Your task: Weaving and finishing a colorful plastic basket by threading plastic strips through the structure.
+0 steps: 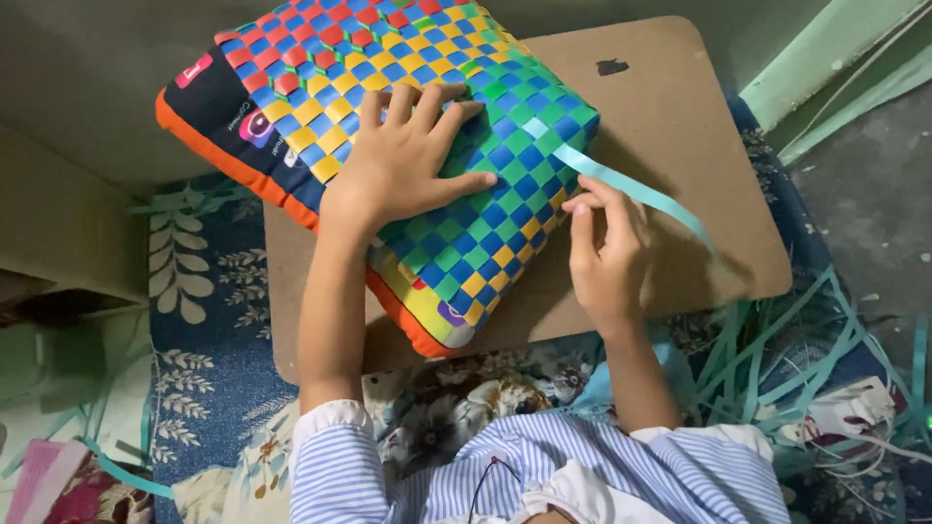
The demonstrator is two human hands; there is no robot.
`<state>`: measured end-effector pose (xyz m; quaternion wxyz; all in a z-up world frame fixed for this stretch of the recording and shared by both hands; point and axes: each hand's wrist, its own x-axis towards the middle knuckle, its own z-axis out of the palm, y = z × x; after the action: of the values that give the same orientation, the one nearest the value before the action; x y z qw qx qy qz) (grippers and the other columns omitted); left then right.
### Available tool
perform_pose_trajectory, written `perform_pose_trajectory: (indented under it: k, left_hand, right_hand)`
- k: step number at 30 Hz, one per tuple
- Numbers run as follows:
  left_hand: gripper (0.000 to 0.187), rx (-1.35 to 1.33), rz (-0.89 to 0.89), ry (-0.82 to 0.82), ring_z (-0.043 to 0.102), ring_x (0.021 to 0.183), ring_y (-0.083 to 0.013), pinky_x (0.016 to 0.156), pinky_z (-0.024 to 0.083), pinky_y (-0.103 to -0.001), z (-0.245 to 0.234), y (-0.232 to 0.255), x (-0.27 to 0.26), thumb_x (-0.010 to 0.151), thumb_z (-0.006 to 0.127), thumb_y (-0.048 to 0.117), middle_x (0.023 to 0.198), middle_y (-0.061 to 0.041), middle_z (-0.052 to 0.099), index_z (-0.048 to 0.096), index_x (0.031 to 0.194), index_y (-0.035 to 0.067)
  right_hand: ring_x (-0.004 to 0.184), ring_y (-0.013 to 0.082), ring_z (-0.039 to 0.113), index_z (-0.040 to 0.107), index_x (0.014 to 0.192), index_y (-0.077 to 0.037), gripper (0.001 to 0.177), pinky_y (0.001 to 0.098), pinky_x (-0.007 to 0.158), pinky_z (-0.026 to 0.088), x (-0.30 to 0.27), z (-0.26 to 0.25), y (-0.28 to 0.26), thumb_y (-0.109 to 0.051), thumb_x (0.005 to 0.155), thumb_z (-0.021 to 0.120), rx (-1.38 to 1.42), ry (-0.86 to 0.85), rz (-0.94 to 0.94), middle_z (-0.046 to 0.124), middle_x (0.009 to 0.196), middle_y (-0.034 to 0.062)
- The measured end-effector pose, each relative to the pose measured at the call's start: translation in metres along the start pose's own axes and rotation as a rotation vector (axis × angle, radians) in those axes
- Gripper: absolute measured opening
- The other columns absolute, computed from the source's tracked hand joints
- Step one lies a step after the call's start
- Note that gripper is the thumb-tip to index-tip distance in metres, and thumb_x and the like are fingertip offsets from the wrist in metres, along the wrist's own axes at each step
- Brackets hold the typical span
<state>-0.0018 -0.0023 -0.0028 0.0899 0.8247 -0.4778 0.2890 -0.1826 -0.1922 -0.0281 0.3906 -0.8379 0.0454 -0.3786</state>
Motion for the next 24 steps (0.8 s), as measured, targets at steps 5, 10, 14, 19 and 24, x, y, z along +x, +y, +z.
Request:
perform_pose_trajectory:
  k: [5, 10, 14, 19, 24]
  left_hand:
    - [0.078, -0.037, -0.021, -0.047, 0.046, 0.114, -0.0335, 0.099, 0.029, -0.052, -0.002, -0.001, 0.0, 0.098, 0.052, 0.078, 0.136, -0.009, 0.054, 0.057, 0.14, 0.013]
    - [0.078, -0.06, -0.03, -0.075, 0.046, 0.116, -0.0336, 0.099, 0.029, -0.053, -0.004, 0.0, 0.002, 0.099, 0.05, 0.077, 0.14, -0.01, 0.052, 0.058, 0.139, 0.012]
    - [0.078, -0.036, -0.019, -0.054, 0.046, 0.114, -0.0331, 0.099, 0.029, -0.052, -0.006, 0.0, 0.0, 0.099, 0.051, 0.078, 0.139, -0.009, 0.052, 0.059, 0.14, 0.011]
    - [0.081, -0.017, -0.03, -0.049, 0.047, 0.114, -0.0328, 0.101, 0.03, -0.052, -0.007, 0.001, 0.001, 0.097, 0.049, 0.08, 0.138, -0.01, 0.053, 0.057, 0.142, 0.013]
    - [0.081, -0.043, -0.068, -0.09, 0.045, 0.118, -0.0337, 0.103, 0.029, -0.054, -0.01, 0.002, 0.003, 0.097, 0.048, 0.08, 0.142, -0.01, 0.051, 0.057, 0.143, 0.013]
  right_hand:
    - [0.06, 0.0093, 0.045, 0.042, 0.146, 0.006, 0.044, 0.0204, 0.059, 0.035, -0.004, -0.008, -0.001, 0.001, 0.104, 0.055, 0.088, -0.024, 0.041, 0.066, 0.082, 0.0039]
    - [0.091, 0.0228, 0.058, 0.032, 0.15, 0.004, 0.052, 0.0296, 0.078, 0.05, 0.006, -0.02, 0.006, 0.003, 0.104, 0.056, 0.0, 0.092, -0.107, 0.053, 0.12, 0.0188]
    - [0.099, 0.0318, 0.062, 0.06, 0.135, 0.004, 0.043, 0.044, 0.089, 0.048, 0.026, -0.02, 0.004, -0.016, 0.1, 0.074, -0.718, -0.042, -0.234, 0.062, 0.119, 0.0187]
    - [0.057, 0.0234, 0.056, 0.058, 0.098, 0.0, 0.013, 0.0372, 0.05, 0.044, 0.009, 0.018, 0.029, -0.011, 0.105, 0.061, -0.203, -0.149, 0.045, 0.063, 0.074, 0.0123]
    - [0.053, 0.0283, 0.055, 0.053, 0.095, -0.001, 0.022, 0.0423, 0.053, 0.043, 0.015, 0.023, 0.024, -0.019, 0.108, 0.053, -0.123, -0.12, 0.194, 0.063, 0.069, 0.0125]
